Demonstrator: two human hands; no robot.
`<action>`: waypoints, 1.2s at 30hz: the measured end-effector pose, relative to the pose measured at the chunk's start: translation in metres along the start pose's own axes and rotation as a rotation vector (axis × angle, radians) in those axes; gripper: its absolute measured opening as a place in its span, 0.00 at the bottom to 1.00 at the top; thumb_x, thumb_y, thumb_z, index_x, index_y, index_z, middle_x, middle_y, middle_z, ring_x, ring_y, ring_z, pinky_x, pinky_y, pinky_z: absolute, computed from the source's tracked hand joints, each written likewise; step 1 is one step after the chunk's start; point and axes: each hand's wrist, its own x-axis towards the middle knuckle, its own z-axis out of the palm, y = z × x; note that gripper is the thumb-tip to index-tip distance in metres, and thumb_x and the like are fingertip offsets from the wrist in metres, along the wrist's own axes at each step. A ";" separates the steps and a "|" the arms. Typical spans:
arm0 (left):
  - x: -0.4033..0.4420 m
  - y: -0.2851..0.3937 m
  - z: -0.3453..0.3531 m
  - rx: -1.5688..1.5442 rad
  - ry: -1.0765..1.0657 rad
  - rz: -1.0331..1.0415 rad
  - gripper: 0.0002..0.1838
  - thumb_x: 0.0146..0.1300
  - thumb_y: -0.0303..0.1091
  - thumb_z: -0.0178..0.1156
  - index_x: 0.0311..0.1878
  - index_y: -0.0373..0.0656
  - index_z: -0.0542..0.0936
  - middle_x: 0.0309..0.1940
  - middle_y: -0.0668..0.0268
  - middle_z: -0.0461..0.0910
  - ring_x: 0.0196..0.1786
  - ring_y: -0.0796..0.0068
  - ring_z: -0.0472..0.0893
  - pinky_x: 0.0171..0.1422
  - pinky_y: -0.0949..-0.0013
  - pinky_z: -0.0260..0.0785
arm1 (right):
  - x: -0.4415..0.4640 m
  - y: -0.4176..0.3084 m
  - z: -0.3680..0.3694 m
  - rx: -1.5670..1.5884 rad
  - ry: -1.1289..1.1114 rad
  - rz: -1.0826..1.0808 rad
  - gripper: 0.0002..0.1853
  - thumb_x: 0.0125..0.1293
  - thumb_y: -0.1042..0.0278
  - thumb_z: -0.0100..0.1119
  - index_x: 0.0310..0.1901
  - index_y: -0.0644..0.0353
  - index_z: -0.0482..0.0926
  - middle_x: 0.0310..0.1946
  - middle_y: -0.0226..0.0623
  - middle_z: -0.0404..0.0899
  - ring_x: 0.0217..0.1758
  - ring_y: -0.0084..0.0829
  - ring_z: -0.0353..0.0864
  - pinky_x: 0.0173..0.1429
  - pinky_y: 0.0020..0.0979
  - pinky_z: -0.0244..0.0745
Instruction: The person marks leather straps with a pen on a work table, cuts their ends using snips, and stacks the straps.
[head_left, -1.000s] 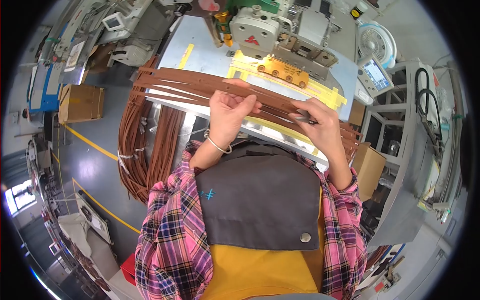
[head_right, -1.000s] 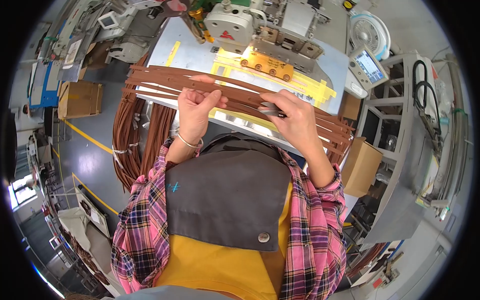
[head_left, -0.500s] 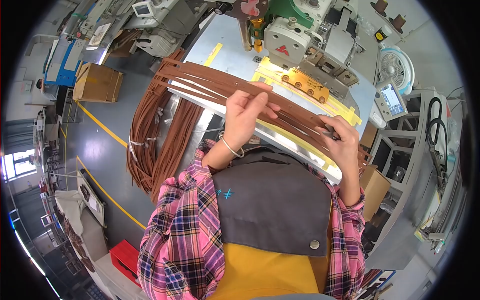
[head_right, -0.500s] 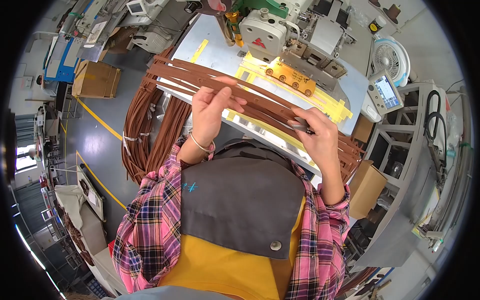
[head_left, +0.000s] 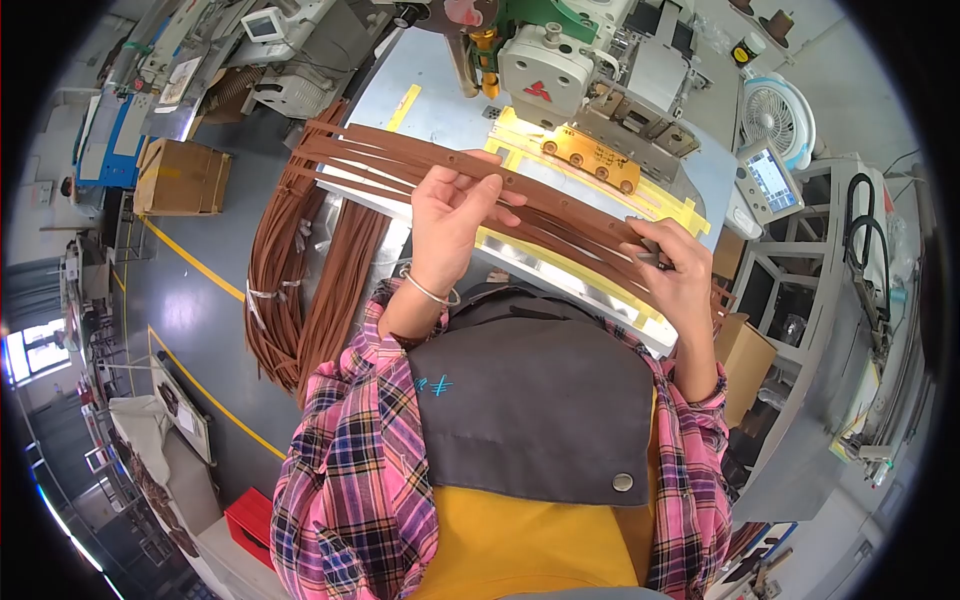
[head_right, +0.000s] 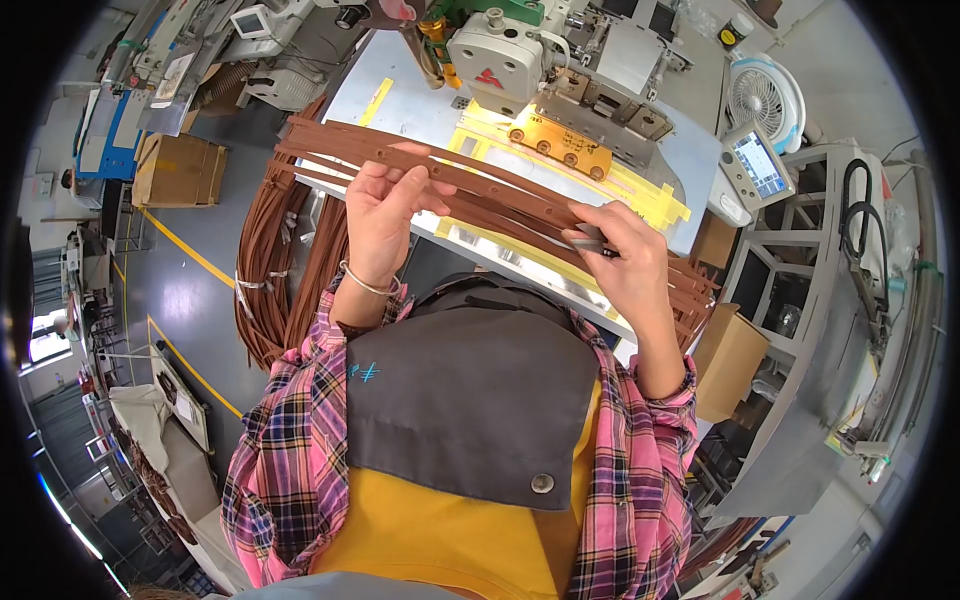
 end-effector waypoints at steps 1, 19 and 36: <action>0.000 0.000 0.000 0.000 -0.001 -0.001 0.08 0.65 0.24 0.54 0.45 0.30 0.73 0.37 0.53 0.79 0.33 0.65 0.83 0.32 0.72 0.78 | 0.000 0.001 0.000 0.011 0.007 0.001 0.19 0.47 0.89 0.62 0.44 0.66 0.79 0.29 0.38 0.78 0.33 0.28 0.84 0.36 0.24 0.78; 0.009 -0.014 -0.001 -0.125 0.084 -0.159 0.06 0.59 0.19 0.59 0.38 0.35 0.73 0.26 0.60 0.79 0.27 0.72 0.81 0.30 0.71 0.78 | -0.004 0.015 -0.003 0.020 0.020 0.001 0.18 0.46 0.85 0.65 0.42 0.63 0.81 0.28 0.36 0.78 0.31 0.29 0.81 0.33 0.26 0.76; 0.001 -0.043 -0.185 -0.933 0.263 0.042 0.17 0.69 0.38 0.44 0.25 0.40 0.70 0.16 0.72 0.57 0.19 0.78 0.56 0.24 0.75 0.54 | -0.077 0.142 -0.058 -0.169 -0.459 0.680 0.17 0.63 0.57 0.57 0.29 0.66 0.79 0.24 0.46 0.79 0.29 0.45 0.79 0.35 0.36 0.72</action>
